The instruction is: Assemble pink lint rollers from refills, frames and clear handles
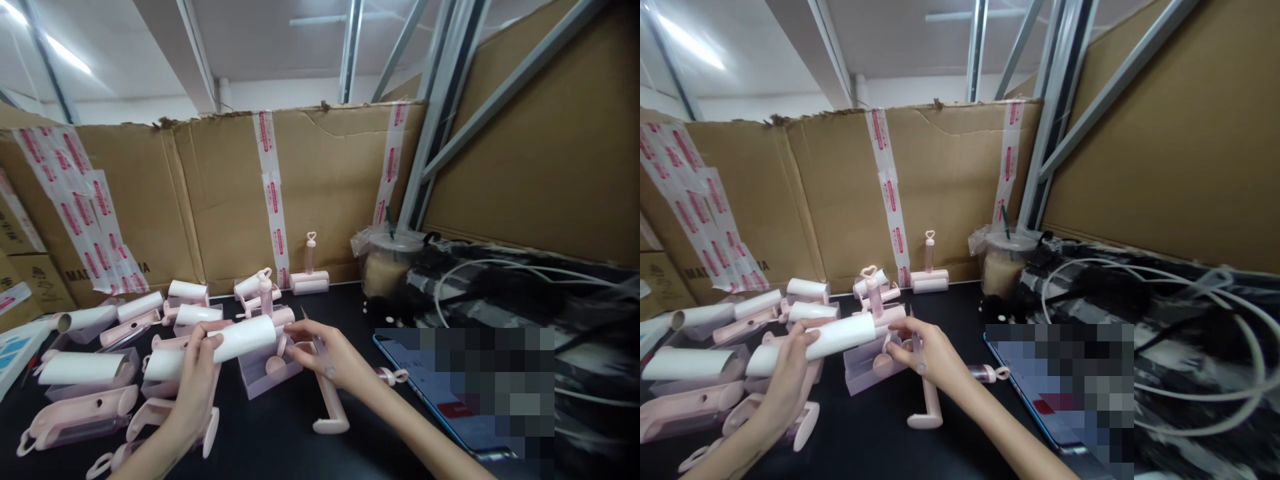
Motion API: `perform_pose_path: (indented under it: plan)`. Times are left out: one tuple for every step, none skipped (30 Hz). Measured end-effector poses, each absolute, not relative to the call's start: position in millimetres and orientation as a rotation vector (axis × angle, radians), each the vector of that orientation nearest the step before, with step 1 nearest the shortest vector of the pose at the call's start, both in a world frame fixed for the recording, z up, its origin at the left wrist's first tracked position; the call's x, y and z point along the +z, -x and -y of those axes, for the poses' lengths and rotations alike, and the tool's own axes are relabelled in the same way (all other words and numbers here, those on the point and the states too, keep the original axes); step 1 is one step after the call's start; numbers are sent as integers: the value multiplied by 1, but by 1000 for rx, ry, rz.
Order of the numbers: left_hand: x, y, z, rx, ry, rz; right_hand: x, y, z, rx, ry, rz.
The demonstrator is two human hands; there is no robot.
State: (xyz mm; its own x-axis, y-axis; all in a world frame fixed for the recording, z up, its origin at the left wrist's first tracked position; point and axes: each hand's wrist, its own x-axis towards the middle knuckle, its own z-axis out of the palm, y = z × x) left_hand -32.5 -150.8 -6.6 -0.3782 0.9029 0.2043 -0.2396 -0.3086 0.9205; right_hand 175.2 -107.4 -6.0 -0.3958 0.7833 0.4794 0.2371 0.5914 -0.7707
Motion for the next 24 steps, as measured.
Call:
perform_pose_path:
  plan:
    - [-10, 32, 149, 1753, -1031, -1114, -4, -178, 106, 723, 850, 1958]
    - [-14, 31, 148, 1701, -1122, -1143, -1, -182, 105, 670, 878, 1977]
    - [-18, 31, 147, 1648, -1248, -1166, 2, -187, 105, 613, 899, 1987]
    - [-22, 31, 146, 1594, -1402, -1179, 6, -193, 106, 555, 921, 2002]
    - [-25, 31, 145, 1535, -1568, -1180, 10, -199, 108, 492, 951, 2036]
    - [-27, 32, 145, 1465, -1730, -1175, 14, -206, 111, 426, 990, 2098]
    - [-28, 33, 145, 1384, -1875, -1171, 16, -212, 113, 364, 1042, 2178]
    - [-28, 34, 145, 1296, -1995, -1175, 18, -219, 116, 313, 1099, 2257]
    - [-27, 35, 145, 1214, -2094, -1191, 17, -224, 119, 286, 1157, 2322]
    - [-25, 36, 146, 1142, -2178, -1210, 15, -228, 122, 285, 1212, 2371]
    - [-24, 36, 147, 1081, -2251, -1230, 12, -232, 124, 308, 1259, 2399]
    - [-22, 37, 147, 1030, -2314, -1245, 9, -234, 125, 342, 1288, 2418]
    - [-21, 37, 147, 992, -2363, -1253, 5, -236, 126, 373, 1297, 2436]
    - [-21, 38, 147, 966, -2397, -1256, 2, -238, 127, 395, 1292, 2458]
    - [-22, 39, 147, 951, -2419, -1254, -1, -239, 127, 407, 1279, 2480]
    - [-22, 40, 146, 949, -2432, -1249, -2, -239, 128, 414, 1258, 2492]
    - [-23, 42, 145, 954, -2441, -1244, -3, -240, 128, 416, 1238, 2496]
    - [-24, 44, 143, 954, -2452, -1241, -4, -241, 129, 416, 1224, 2493]
    - [-25, 47, 141, 952, -2468, -1253, -4, -242, 129, 418, 1218, 2489]
    - [-26, 50, 138, 949, -2493, -1286, -4, -243, 129, 423, 1219, 2491]
    - [-26, 53, 135, 947, -2524, -1338, -4, -244, 129, 434, 1224, 2495]
    - [-26, 56, 132, 946, -2559, -1401, -4, -245, 129, 462, 1231, 2505]
    - [-26, 58, 130, 946, -2595, -1466, -4, -246, 128, 502, 1241, 2520]
    - [-26, 59, 128, 951, -2630, -1521, -4, -246, 128, 546, 1258, 2536]
